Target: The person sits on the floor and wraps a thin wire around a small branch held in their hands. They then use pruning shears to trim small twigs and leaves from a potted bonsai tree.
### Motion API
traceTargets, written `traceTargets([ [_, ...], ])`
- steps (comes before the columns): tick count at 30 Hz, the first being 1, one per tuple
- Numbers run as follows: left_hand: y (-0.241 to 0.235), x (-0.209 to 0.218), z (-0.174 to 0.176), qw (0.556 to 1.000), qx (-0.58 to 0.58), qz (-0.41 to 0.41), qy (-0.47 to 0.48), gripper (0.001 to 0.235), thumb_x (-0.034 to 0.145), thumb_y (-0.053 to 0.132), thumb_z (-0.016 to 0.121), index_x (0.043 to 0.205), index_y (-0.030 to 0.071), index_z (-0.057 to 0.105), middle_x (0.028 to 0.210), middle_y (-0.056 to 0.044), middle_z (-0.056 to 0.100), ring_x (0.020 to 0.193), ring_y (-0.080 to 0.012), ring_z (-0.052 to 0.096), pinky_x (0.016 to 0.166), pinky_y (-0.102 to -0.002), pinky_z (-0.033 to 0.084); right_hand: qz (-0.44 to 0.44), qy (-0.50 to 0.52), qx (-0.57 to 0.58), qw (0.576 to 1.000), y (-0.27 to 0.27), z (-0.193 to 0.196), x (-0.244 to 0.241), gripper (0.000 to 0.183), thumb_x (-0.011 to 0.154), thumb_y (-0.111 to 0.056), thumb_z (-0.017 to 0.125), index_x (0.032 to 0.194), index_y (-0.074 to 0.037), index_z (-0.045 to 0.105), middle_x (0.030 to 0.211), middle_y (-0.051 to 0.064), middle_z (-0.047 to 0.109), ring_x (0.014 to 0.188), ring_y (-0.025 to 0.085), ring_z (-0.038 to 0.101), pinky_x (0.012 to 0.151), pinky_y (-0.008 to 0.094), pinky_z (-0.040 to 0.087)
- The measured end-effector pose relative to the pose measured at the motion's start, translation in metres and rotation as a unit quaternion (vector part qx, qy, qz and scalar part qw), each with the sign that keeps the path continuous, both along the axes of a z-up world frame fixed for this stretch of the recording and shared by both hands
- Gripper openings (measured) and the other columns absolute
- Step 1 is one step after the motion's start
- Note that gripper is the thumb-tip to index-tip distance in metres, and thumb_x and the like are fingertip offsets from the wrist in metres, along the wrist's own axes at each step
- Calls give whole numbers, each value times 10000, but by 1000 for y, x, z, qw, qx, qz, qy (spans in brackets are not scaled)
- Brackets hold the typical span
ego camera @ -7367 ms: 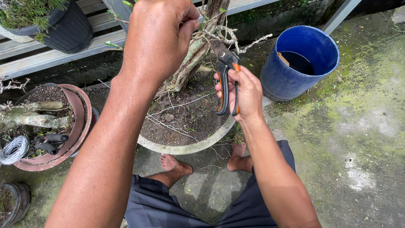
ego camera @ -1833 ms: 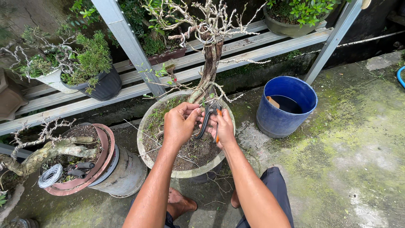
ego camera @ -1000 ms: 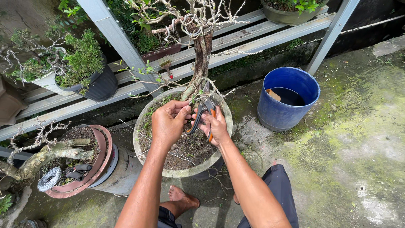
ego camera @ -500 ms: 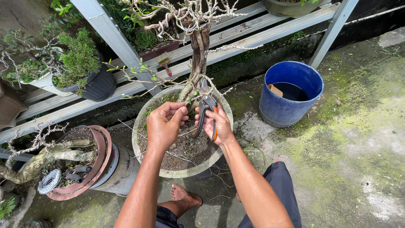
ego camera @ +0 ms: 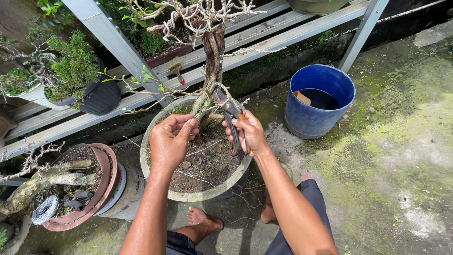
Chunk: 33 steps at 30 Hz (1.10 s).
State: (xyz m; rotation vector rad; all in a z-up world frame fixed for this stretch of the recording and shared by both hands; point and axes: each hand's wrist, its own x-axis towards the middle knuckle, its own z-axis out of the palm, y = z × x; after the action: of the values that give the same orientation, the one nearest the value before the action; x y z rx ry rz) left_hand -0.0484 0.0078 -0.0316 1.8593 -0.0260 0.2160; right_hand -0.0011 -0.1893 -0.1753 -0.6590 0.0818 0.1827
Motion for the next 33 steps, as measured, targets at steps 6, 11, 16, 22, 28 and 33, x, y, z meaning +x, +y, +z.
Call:
traceTargets([
  [6,-2,-4,-2,1000,-8,-1,0,184,976,67,764,1149,5,777,916,-214,802,783,-200,791,703,-316,676,-14,-10,76,997,23,-8,-9,295,940,-85,671,1213,-122,567,1051,288,720,734,242,683,533,302,563],
  [11,-8,-7,2,1000,-18,-2,-3,187,969,71,771,1143,3,775,918,-210,807,785,-196,796,700,-311,674,-6,-6,36,999,1,21,-15,297,922,-76,672,1193,-95,554,1039,305,713,698,228,642,506,301,536],
  [16,-14,-4,4,1000,-21,-9,-19,176,975,63,764,1136,-7,771,907,-207,799,781,-195,789,695,-306,671,-117,-11,-98,988,-44,48,-23,331,928,-48,630,1210,-116,470,1058,244,677,751,225,644,548,316,582],
  [22,-27,6,25,997,-27,-14,-68,147,991,81,762,1118,7,770,904,-183,799,785,-163,783,700,-283,675,-58,4,-287,956,-41,7,-48,372,955,-71,642,1282,-52,466,1237,297,618,1030,360,712,867,498,668],
  [28,-31,24,47,996,-20,-33,-79,126,996,72,741,1092,-6,762,880,-173,794,780,-164,797,697,-282,688,-77,-107,-523,842,-11,27,-74,547,863,-84,741,1350,48,529,1297,299,593,1276,445,623,1091,573,498],
  [33,-29,15,48,998,-21,-44,-43,140,992,85,740,1095,-4,772,896,-171,803,786,-163,797,699,-285,691,31,-156,-720,675,13,27,-66,704,770,-173,764,1431,-23,575,1340,282,602,1312,443,604,1131,600,451],
])
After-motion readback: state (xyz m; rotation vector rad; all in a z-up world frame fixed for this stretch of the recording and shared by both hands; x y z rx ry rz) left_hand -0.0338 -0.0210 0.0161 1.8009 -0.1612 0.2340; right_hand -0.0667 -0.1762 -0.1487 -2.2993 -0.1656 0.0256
